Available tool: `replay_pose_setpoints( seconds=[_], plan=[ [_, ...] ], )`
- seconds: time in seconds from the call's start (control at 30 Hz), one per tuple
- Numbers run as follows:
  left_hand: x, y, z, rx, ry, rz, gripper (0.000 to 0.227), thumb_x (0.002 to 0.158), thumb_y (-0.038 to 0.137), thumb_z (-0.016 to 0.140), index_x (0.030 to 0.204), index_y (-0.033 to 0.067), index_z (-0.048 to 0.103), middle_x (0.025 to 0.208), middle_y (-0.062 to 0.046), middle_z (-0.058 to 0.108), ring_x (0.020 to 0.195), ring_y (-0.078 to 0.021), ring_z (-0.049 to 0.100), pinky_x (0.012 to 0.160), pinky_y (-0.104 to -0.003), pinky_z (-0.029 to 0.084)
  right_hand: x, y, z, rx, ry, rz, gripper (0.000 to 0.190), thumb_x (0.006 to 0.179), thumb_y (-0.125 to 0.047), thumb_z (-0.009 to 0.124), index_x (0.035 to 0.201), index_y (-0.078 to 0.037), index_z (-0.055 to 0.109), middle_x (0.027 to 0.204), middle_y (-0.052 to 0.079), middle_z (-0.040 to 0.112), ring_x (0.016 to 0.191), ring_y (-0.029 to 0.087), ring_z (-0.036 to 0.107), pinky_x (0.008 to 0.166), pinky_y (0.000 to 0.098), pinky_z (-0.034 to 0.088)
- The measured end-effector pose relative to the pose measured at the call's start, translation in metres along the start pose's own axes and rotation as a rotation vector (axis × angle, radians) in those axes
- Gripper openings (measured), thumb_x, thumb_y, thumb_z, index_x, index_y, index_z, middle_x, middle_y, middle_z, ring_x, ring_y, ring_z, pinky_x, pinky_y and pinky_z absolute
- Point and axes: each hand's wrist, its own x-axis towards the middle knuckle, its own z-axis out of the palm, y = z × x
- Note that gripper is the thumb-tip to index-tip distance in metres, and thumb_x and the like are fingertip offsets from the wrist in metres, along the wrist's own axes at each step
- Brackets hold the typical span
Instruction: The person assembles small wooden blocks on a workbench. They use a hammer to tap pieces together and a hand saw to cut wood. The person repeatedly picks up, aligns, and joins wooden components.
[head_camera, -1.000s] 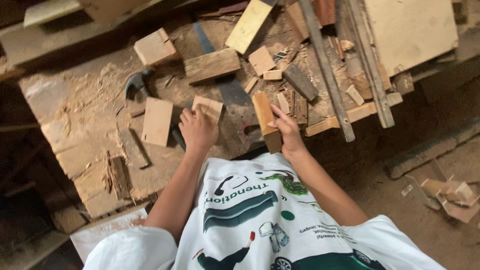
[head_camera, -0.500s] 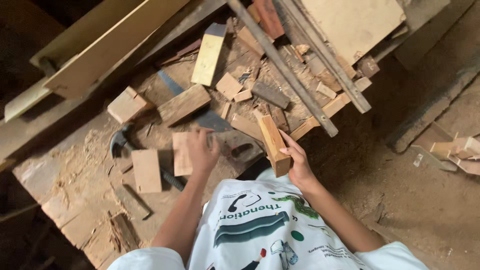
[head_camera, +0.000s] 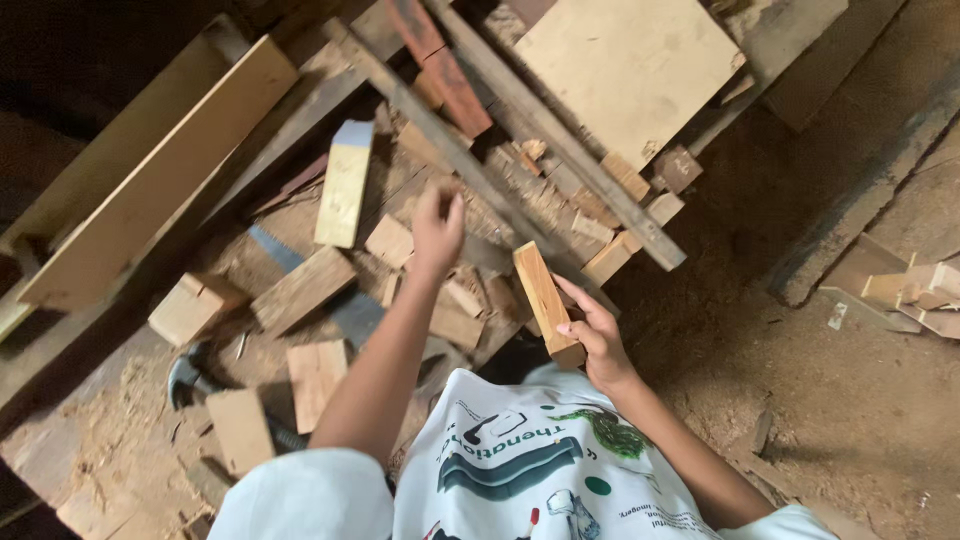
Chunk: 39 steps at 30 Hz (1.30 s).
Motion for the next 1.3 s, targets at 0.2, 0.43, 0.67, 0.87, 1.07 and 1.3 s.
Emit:
replay_pose_setpoints(
  seconds=[0.2, 0.43, 0.67, 0.87, 1.07, 1.3],
  plan=[
    [0.131, -0.052, 0.064, -0.386, 0.293, -0.358, 0.038, 0.095, 0.008, 0.055, 0.132, -0.0022, 0.052, 0.117, -0.017, 0.065, 0.101, -0.0250, 0.067, 0.088, -0.039, 0.055, 0.033, -0.033, -0.035, -0.349, -0.039, -0.272, 0.070, 0.080, -0.014, 0.056, 0.146, 0.008, 0.050, 0.154, 0.018, 0.052, 0.145, 0.027, 0.048, 0.123, 0.0361, 0.031],
    [0.202, -0.054, 0.093, 0.463, 0.296, -0.625, 0.074, 0.083, 0.021, 0.069, 0.143, -0.0049, 0.037, 0.134, -0.030, 0.054, 0.124, -0.0441, 0.054, 0.106, -0.047, 0.046, 0.057, -0.030, -0.058, -0.225, 0.072, -0.071, 0.071, 0.078, -0.014, 0.057, 0.145, 0.006, 0.052, 0.151, 0.018, 0.055, 0.140, 0.027, 0.051, 0.115, 0.0349, 0.037],
    [0.234, -0.027, 0.102, 0.605, 0.183, -1.002, 0.092, 0.075, 0.037, 0.081, 0.142, 0.0016, 0.029, 0.142, -0.024, 0.049, 0.129, -0.0370, 0.053, 0.103, -0.046, 0.049, 0.061, -0.023, -0.077, -0.092, 0.136, 0.110, 0.073, 0.077, -0.019, 0.058, 0.147, 0.002, 0.054, 0.131, 0.024, 0.068, 0.107, 0.027, 0.066, 0.091, 0.0328, 0.051],
    [0.218, -0.023, 0.072, 0.347, 0.107, -0.736, 0.050, 0.075, 0.030, 0.083, 0.101, -0.0107, 0.071, 0.097, -0.020, 0.075, 0.088, -0.0294, 0.075, 0.078, -0.040, 0.058, 0.072, -0.037, -0.088, 0.167, 0.087, 0.080, 0.079, 0.077, -0.022, 0.056, 0.151, 0.003, 0.044, 0.127, 0.025, 0.066, 0.103, 0.030, 0.070, 0.086, 0.0370, 0.058],
    [0.167, 0.000, -0.007, -0.296, -0.019, -0.726, 0.035, 0.083, 0.021, 0.079, 0.095, -0.0106, 0.070, 0.087, -0.014, 0.074, 0.073, -0.0265, 0.071, 0.061, -0.040, 0.056, 0.091, -0.065, -0.075, 0.274, 0.065, 0.027, 0.085, 0.073, -0.025, 0.057, 0.151, 0.007, 0.043, 0.133, 0.023, 0.062, 0.114, 0.032, 0.065, 0.098, 0.0409, 0.053],
    [-0.032, 0.054, -0.109, -0.888, -0.459, -0.583, 0.054, 0.082, 0.034, 0.081, 0.121, 0.0013, 0.063, 0.096, -0.009, 0.069, 0.084, -0.0185, 0.068, 0.071, -0.033, 0.057, 0.101, -0.109, -0.015, 0.148, -0.148, -0.082, 0.093, 0.072, -0.026, 0.056, 0.157, 0.008, 0.037, 0.142, 0.024, 0.058, 0.124, 0.031, 0.061, 0.106, 0.0388, 0.048]
  ],
)
